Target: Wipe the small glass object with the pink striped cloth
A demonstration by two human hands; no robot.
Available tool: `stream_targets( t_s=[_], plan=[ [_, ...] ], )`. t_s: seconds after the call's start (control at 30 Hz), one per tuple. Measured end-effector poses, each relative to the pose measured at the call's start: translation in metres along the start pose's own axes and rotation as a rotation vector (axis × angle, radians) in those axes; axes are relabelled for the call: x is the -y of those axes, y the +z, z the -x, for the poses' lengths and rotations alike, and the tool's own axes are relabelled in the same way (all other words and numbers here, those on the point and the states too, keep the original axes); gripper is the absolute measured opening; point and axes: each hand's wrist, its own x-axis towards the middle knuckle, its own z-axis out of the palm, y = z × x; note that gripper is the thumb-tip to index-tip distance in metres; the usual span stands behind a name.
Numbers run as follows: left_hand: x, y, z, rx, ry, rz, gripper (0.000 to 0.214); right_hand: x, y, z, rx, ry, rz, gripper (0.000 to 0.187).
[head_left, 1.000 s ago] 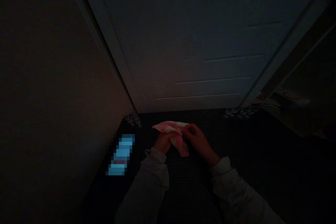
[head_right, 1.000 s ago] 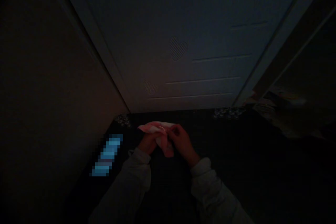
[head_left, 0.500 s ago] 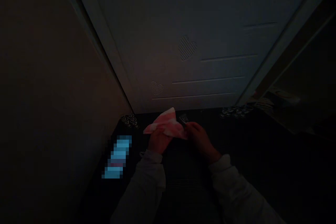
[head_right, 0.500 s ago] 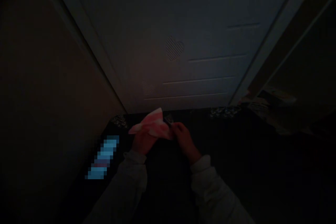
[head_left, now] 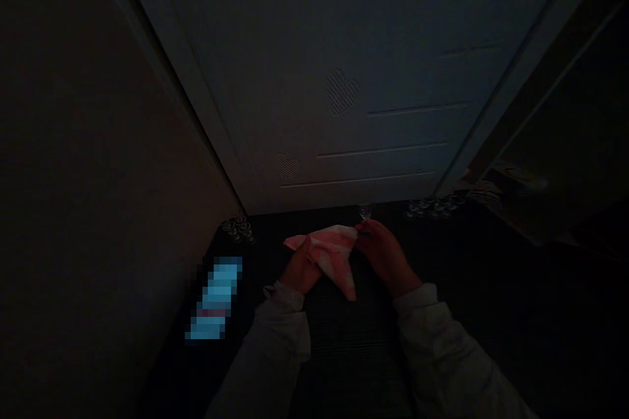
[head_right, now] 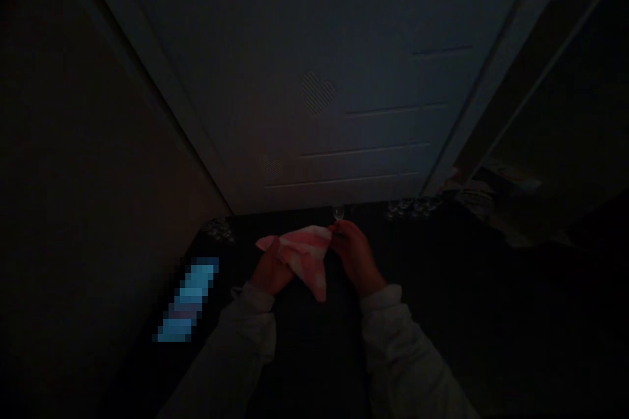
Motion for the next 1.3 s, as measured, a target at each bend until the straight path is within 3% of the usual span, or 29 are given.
stream_targets(
  t_s=[0.23,0.33,0.43,0.5,0.57,0.67,0.77,0.9,1.0,1.1,1.2,1.3],
  plan=[
    [0.000,0.004,0.001,-0.030,0.035,-0.092,0.046,-0.003,-0.003,-0.004,-0.034,-0.063,0.191,0.012],
    [-0.003,0.001,0.000,-0.074,0.076,-0.062,0.042,-0.004,-0.007,-0.007,-0.124,-0.199,0.333,0.013],
    [-0.008,-0.010,-0.004,-0.149,0.095,-0.068,0.040,-0.003,-0.014,-0.011,-0.213,-0.331,0.438,0.016],
    [-0.013,-0.020,-0.007,-0.263,0.129,-0.154,0.035,-0.002,-0.020,-0.014,-0.253,-0.360,0.481,0.017],
    [-0.016,-0.030,-0.008,-0.364,0.188,-0.290,0.030,-0.001,-0.024,-0.017,-0.300,-0.373,0.524,0.018],
    [-0.021,-0.039,-0.007,-0.417,0.253,-0.548,0.032,0.002,-0.030,-0.018,-0.387,-0.416,0.596,0.019],
    [-0.022,-0.042,-0.005,-0.516,0.301,-1.017,0.034,0.005,-0.033,-0.020,-0.454,-0.444,0.713,0.021],
    [-0.017,-0.039,-0.004,-0.709,0.540,-1.675,0.048,0.005,-0.034,-0.021,-0.491,-0.460,0.821,0.027],
    [-0.007,-0.028,-0.002,-0.555,0.636,-1.837,0.043,0.000,-0.027,-0.017,-0.417,-0.479,0.849,0.030],
    [0.007,-0.014,0.003,-0.335,0.643,-1.723,0.030,-0.009,-0.016,-0.007,-0.254,-0.530,0.943,0.027],
    [0.018,-0.001,0.008,-0.281,0.603,-1.508,0.027,-0.017,-0.004,0.007,-0.066,-0.551,1.069,0.022],
    [0.021,0.006,0.010,-0.339,0.549,-1.308,0.027,-0.023,0.005,0.020,0.062,-0.555,1.107,0.019]
  ],
)
